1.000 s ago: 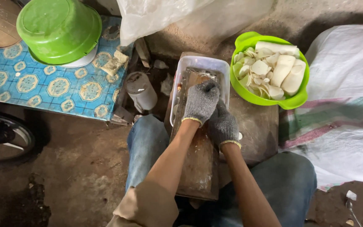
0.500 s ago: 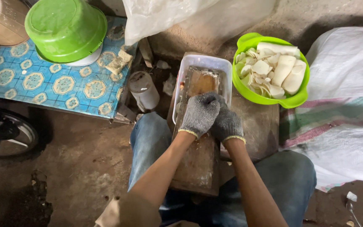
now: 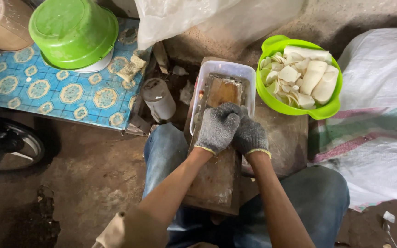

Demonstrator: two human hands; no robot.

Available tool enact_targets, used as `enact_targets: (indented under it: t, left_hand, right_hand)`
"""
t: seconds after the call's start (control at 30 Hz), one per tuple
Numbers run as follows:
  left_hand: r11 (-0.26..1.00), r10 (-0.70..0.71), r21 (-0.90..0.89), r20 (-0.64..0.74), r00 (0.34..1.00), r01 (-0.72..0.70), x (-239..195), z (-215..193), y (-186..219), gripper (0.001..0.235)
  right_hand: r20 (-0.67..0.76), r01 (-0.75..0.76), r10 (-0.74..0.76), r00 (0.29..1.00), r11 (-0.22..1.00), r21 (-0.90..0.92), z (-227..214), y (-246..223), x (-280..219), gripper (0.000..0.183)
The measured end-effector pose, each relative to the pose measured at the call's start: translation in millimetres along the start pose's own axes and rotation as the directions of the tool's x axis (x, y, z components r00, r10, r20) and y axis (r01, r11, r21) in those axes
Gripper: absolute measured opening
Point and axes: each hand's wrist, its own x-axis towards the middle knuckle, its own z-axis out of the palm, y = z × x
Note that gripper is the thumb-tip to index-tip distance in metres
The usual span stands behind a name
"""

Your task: Slicing root vegetables using a manual wooden slicer

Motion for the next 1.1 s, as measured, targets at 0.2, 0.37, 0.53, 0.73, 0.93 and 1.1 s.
enact_targets:
  t: [0.2, 0.37, 0.53, 0.73, 0.93, 1.1]
  left_hand:
    - [0.986, 0.167, 0.022, -0.051, 0.985, -0.166, 10.6, 10.7, -13.1, 0.017]
    - [0.972, 0.236, 0.042, -0.108, 0.966, -0.233, 23.4, 20.0, -22.5, 0.015]
    - [0.968, 0.248, 0.004, -0.157, 0.956, -0.251, 32.5, 22.8, -25.6, 0.015]
    - [0.975, 0.223, 0.049, -0.173, 0.959, -0.217, 46.3, 29.3, -27.8, 0.015]
    - [0.993, 0.085, 0.092, -0.150, 0.985, -0.072, 59.8, 36.6, -34.4, 0.015]
    - [0.991, 0.048, 0.133, -0.135, 0.990, -0.030, 68.8, 40.2, -32.1, 0.018]
  right_hand:
    - [0.110, -0.058, 0.048, 0.993, 0.994, 0.094, -1.4, -0.6, -14.9, 0.058]
    - [-0.088, 0.122, -0.122, 0.989, 0.993, -0.001, 39.4, 30.5, 12.4, 0.051]
    - [-0.084, 0.125, -0.122, 0.989, 0.991, 0.036, 25.6, 14.3, 4.7, 0.051]
    - [-0.074, 0.062, -0.049, 0.996, 0.979, 0.192, -12.5, -19.8, -15.6, 0.048]
    - [-0.101, -0.005, 0.040, 0.994, 0.947, 0.321, -9.2, -16.3, -22.7, 0.042]
    - [-0.187, 0.129, -0.059, 0.981, 0.913, 0.388, 12.9, 7.3, -16.0, 0.045]
